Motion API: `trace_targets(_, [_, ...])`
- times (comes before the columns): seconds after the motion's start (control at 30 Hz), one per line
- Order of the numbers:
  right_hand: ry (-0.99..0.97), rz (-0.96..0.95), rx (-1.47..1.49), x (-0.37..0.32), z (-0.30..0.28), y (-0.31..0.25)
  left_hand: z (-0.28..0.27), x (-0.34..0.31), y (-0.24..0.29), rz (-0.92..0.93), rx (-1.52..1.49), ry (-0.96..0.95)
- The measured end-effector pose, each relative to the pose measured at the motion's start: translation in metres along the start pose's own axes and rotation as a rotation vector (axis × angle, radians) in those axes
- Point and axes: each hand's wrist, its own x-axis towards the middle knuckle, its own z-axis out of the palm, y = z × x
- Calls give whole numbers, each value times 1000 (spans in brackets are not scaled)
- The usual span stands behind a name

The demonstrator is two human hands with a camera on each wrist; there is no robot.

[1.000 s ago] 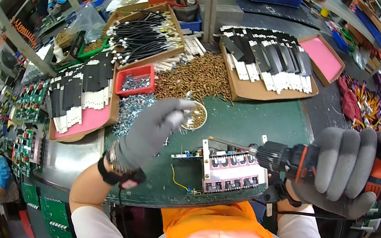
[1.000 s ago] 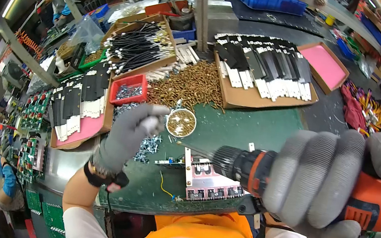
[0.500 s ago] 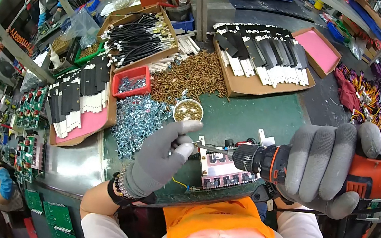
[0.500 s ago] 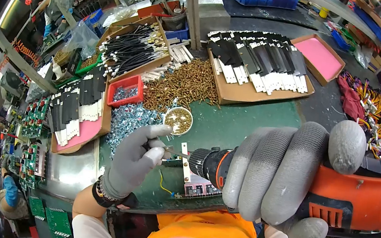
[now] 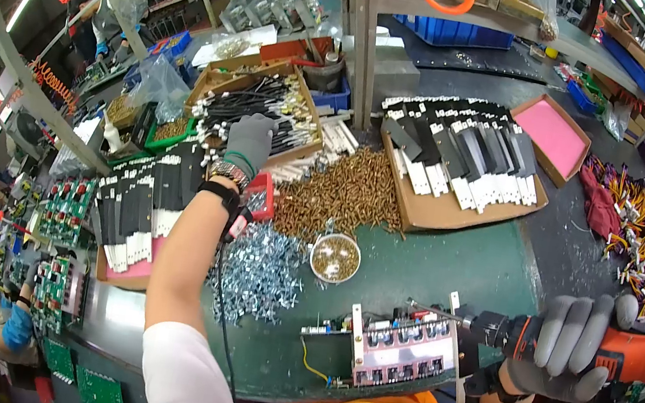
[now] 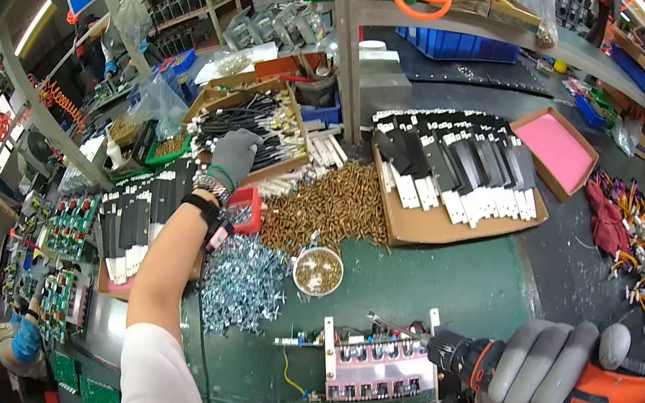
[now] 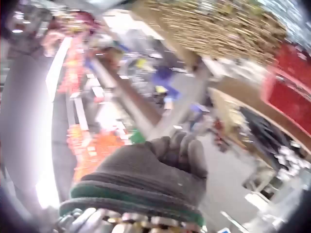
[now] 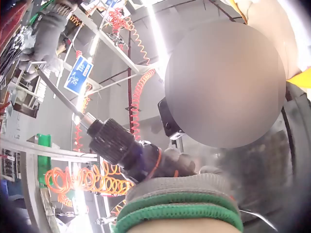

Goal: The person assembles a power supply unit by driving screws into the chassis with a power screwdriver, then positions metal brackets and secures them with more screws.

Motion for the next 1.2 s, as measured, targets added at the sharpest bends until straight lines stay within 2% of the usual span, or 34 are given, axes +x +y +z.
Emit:
trace_targets(0.1, [16, 51, -18, 5, -1, -2, 36, 31, -9, 66, 230, -123])
trace_targets(0.17, [-10, 54, -33, 2, -13, -3, 44, 41, 5, -30, 254, -227])
trace_targets(0.3, [1, 58, -14, -1, -18, 3, 49, 49, 18, -102, 316, -306])
trace_targets(0.37, [11, 64, 18, -3, -20, 2, 42, 45, 23, -15, 381, -119])
trace_targets(0.43, [-3, 72, 41, -2, -20, -1, 30, 37, 22, 35, 323, -68])
trace_targets(0.5, [15, 61, 41, -4, -17, -3, 19, 26, 23, 105, 62, 74])
trace_targets(0.53, [10, 63, 62, -5, -14, -4, 3, 16, 30, 142, -107, 64])
trace_targets(0.57, [7, 67, 80, -7, -10, -6, -14, 5, 40, 144, -108, 52])
trace_targets(0.73, [-37, 189, 84, -17, 5, -19, -92, -68, 115, 479, -455, 177])
trace_targets(0.77, [-36, 95, 167, -18, 13, -9, -103, -87, 129, 478, -473, 156])
trace_targets(0.87, [-65, 132, 226, -28, 12, -8, -130, -148, 165, 446, -504, 36])
trace_targets(0.9, [-151, 141, 297, -32, 4, -3, -138, -166, 177, 432, -528, -34])
trace_targets(0.97, [-48, 235, 239, -40, 10, -5, -142, -197, 193, 413, -562, -115])
trace_targets(1.03, [-111, 330, 285, -42, 3, -3, -144, -218, 204, 411, -558, -280])
trace_targets(1.1, [-171, 446, 371, -45, -4, -3, -135, -235, 210, 411, -575, -231])
trace_targets(1.2, [-216, 448, 412, -48, 0, 7, -131, -247, 217, 415, -545, -214])
